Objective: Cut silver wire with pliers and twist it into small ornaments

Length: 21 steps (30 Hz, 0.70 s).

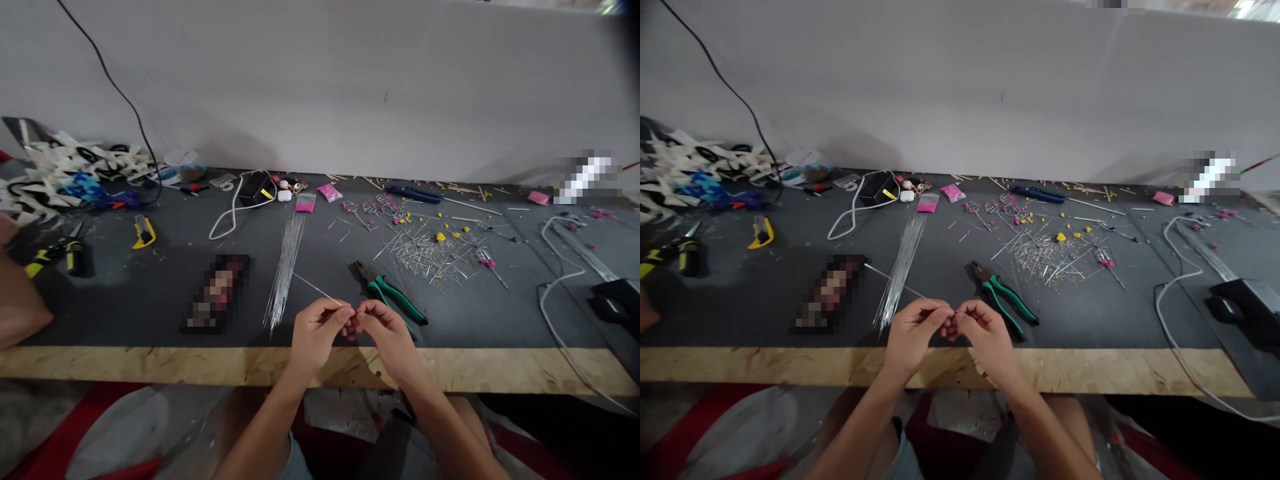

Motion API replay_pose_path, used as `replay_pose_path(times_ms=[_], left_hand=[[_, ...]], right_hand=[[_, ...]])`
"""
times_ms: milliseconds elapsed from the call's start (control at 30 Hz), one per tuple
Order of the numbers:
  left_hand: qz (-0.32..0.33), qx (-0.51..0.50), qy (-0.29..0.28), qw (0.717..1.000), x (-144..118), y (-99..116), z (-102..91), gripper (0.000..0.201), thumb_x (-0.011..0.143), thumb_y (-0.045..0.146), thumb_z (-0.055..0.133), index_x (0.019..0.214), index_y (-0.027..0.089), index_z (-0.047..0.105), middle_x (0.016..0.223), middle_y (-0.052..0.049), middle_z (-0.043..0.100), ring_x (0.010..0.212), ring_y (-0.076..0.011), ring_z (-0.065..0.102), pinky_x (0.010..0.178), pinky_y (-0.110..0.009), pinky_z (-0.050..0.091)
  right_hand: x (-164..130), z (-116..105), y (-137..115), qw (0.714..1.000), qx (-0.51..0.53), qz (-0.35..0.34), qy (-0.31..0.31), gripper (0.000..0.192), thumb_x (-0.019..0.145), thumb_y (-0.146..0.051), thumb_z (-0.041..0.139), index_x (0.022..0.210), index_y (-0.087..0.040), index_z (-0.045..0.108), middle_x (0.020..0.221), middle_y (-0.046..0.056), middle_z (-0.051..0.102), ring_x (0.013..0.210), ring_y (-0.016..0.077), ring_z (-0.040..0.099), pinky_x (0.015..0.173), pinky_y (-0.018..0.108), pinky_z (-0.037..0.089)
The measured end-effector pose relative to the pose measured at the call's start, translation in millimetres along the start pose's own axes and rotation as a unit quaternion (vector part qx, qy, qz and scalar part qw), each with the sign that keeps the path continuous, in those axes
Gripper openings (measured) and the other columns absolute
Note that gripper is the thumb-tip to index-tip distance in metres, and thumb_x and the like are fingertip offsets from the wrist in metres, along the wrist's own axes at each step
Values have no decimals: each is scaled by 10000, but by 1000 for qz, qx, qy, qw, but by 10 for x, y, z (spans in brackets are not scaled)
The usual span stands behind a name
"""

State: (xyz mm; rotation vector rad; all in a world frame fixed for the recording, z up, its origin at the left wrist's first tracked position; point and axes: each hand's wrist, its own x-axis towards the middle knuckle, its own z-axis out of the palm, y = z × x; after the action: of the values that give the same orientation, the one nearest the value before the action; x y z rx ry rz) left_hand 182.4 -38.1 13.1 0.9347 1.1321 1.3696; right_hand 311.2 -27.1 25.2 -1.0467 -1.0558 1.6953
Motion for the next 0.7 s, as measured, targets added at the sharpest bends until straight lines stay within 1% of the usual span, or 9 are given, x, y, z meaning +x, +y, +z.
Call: replay_pose_path(times_ms=[100,200,400,500,600,700], left_hand=[[-5,-14,-6,1000,-1,-20,28,181,734,322,685,725,144,650,703,-15,661,539,-95,565,519,-222,492],[-6,-21,-20,1000,5,-16,46,186,734,323,683,700,146,639,709,-17,657,573,-109,582,541,-233,500],[-22,-5,-56,998,22,61,-22,156,726,301,690,694,154,652,673,-8,667,556,-116,596,552,-239,501],[-40,12,-73,996,18,72,-81,141,727,292,691,705,154,666,654,-7,672,568,-122,609,576,-240,505],[-57,24,-94,994,-2,63,-130,135,734,293,686,715,160,674,643,-4,674,601,-132,623,610,-241,506],[-76,50,-101,991,-31,73,-163,140,740,301,679,711,164,678,639,-6,677,620,-141,629,624,-241,502]], right_hand=[[10,4,56,1000,15,-5,27,100,775,-280,570,714,-206,542,628,-26,562,604,134,546,612,265,448],[29,-2,77,999,-2,-24,39,88,760,-243,550,687,-204,520,607,-35,532,587,123,510,590,250,423],[39,-2,-38,995,-92,-35,2,101,759,-187,477,661,-204,498,588,-46,489,580,116,486,579,241,392],[22,-6,-94,989,-143,-39,-18,111,761,-164,452,665,-204,491,606,-40,510,603,121,505,587,241,398],[-13,-17,-124,976,-209,-45,-34,129,789,-170,436,684,-206,501,637,-28,539,633,131,519,599,244,402],[-59,-23,-144,945,-316,-77,-42,151,820,-176,436,707,-208,531,671,-21,561,650,132,513,609,242,384]])
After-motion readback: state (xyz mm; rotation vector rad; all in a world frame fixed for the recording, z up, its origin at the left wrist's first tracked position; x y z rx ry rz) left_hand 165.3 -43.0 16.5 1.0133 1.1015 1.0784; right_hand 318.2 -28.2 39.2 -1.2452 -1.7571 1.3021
